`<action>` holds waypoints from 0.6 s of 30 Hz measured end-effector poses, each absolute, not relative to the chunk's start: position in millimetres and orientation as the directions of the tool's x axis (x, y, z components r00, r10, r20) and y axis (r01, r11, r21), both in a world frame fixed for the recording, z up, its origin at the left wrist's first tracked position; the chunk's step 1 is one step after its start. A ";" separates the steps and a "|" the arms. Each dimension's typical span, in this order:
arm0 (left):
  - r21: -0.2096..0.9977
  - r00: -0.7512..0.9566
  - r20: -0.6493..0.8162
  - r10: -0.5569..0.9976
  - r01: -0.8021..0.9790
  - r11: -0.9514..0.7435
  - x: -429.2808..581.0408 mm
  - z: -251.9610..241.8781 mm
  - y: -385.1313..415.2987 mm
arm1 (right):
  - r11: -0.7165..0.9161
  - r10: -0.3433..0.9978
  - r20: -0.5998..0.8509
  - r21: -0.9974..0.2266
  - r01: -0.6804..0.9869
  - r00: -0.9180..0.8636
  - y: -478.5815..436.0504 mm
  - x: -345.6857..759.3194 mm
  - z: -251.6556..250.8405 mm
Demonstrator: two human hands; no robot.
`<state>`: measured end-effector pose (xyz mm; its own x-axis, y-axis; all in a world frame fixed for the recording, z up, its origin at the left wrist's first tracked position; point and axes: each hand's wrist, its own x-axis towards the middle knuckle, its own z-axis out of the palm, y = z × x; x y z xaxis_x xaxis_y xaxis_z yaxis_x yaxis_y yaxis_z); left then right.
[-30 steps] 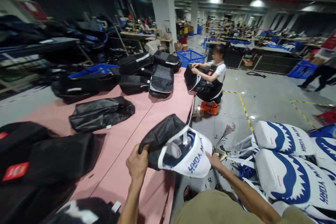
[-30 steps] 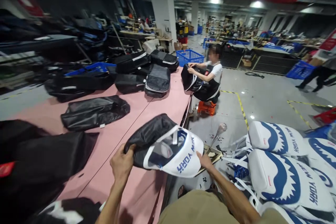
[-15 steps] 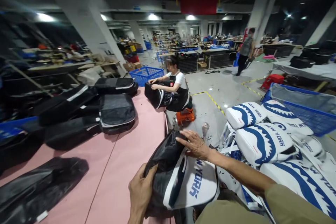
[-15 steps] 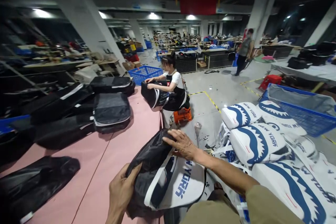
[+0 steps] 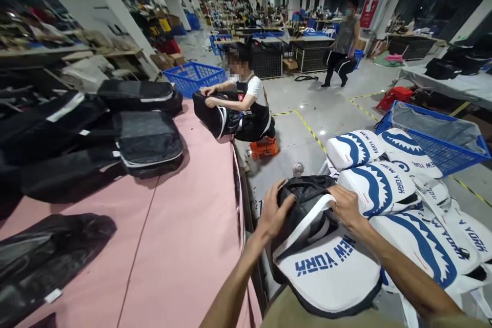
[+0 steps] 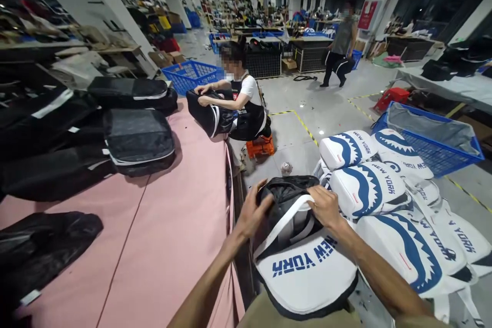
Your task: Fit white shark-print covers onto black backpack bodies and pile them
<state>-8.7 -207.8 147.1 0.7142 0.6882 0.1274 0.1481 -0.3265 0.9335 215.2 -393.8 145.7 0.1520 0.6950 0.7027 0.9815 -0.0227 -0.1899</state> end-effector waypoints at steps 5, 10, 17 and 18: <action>0.677 0.741 0.360 0.567 0.211 -0.705 25.4 98.0 -232.8 | -0.169 0.660 0.696 -0.232 0.958 0.284 -390.6 242.3 136.6; 0.655 0.718 0.441 0.539 0.153 -0.740 74.4 65.1 -174.5 | -0.225 0.702 0.591 -0.346 0.911 0.398 -335.9 287.4 115.4; 0.890 0.703 0.142 0.697 0.217 -0.401 122.7 50.6 -85.8 | -0.272 0.892 0.076 -0.698 0.663 0.446 -252.7 355.4 88.0; 0.904 0.701 0.070 0.710 0.256 -0.342 127.2 52.9 -76.2 | -0.284 0.911 -0.012 -0.743 0.606 0.412 -238.9 364.7 86.8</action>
